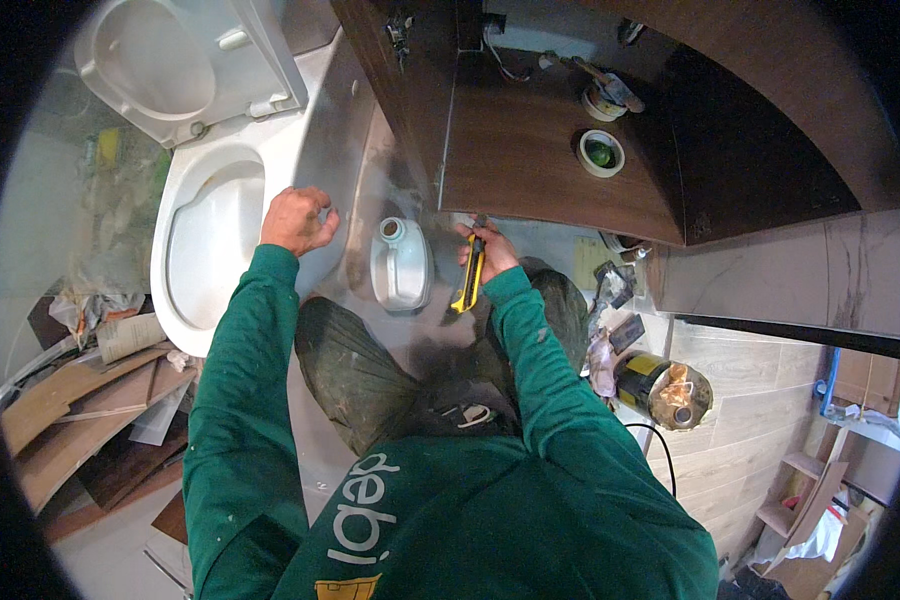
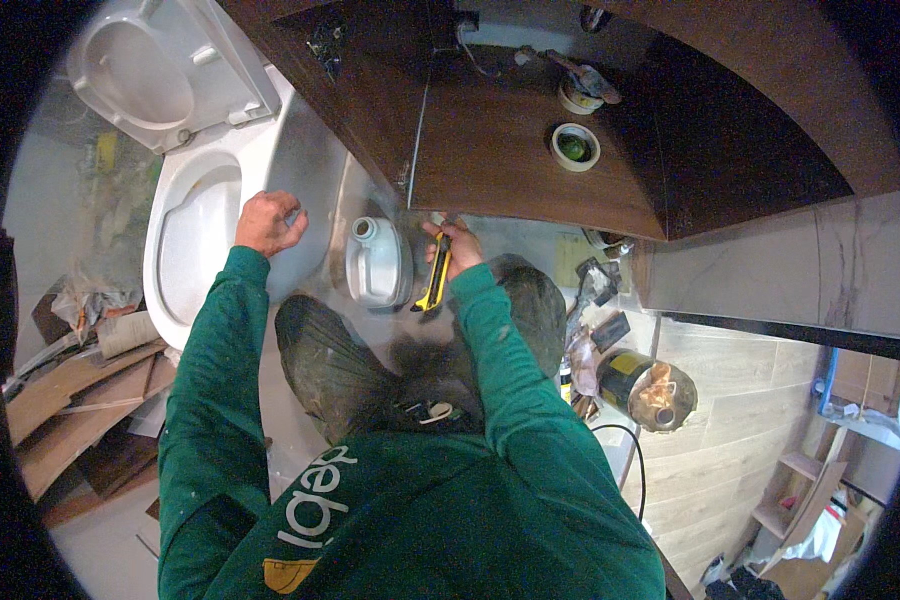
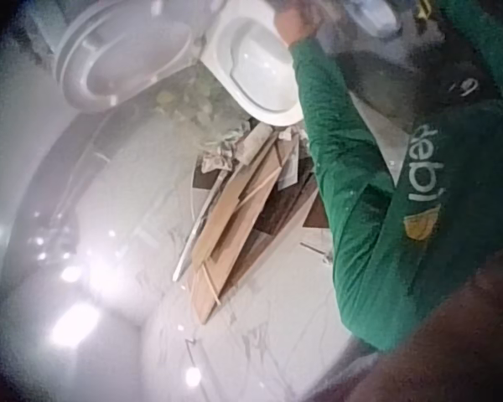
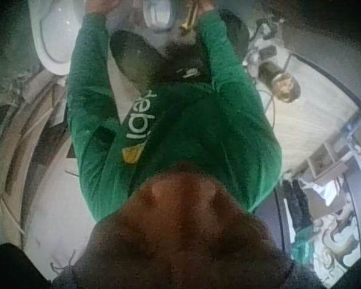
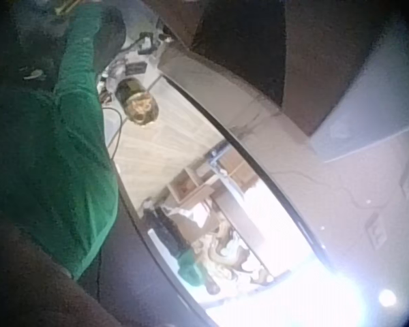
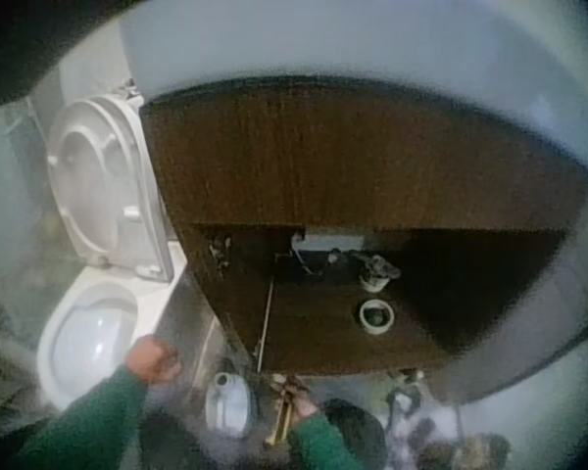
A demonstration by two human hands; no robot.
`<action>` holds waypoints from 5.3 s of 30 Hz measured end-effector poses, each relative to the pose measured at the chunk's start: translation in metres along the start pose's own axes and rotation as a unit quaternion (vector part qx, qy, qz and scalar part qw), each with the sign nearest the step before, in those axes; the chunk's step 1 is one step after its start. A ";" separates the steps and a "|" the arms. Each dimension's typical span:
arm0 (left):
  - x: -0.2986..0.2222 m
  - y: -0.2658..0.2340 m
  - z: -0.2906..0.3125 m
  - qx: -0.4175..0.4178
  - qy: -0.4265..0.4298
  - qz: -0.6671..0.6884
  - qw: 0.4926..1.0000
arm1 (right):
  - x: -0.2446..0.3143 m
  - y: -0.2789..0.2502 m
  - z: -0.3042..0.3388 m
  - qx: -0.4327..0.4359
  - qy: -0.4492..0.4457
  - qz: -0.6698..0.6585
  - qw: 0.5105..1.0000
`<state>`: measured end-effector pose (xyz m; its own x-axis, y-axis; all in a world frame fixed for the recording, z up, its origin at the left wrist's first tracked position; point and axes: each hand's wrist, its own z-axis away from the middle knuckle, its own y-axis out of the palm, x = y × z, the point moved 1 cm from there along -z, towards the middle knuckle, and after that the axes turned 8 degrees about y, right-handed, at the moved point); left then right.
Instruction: The person kneels on the floor and uses a yellow utility knife to scrape or cut material from the underside of a wooden bathroom cabinet near the plumbing connections. The person repeatedly scrapes the same area under the cabinet.
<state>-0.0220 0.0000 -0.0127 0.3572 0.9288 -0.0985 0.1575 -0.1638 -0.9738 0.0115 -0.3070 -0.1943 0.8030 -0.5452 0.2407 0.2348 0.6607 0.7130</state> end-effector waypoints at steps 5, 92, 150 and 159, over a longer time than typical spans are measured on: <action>0.003 -0.001 0.001 0.012 0.003 -0.001 1.000 | -0.006 0.011 -0.015 0.023 0.031 -0.017 0.999; 0.002 0.001 0.000 0.001 -0.012 -0.008 1.000 | -0.014 0.022 -0.019 -0.007 0.029 -0.001 1.000; 0.004 0.002 0.002 -0.017 -0.016 -0.007 1.000 | -0.023 0.025 -0.027 -0.015 0.011 0.018 1.000; 0.002 0.001 0.002 -0.014 -0.007 -0.009 1.000 | -0.026 0.033 -0.044 -0.020 0.043 -0.008 0.999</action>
<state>-0.0227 0.0019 -0.0139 0.3414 0.9361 -0.0844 0.1885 -0.1562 -0.9696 0.0229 -0.2477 -0.2060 0.8421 -0.5117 0.1707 0.2692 0.6729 0.6890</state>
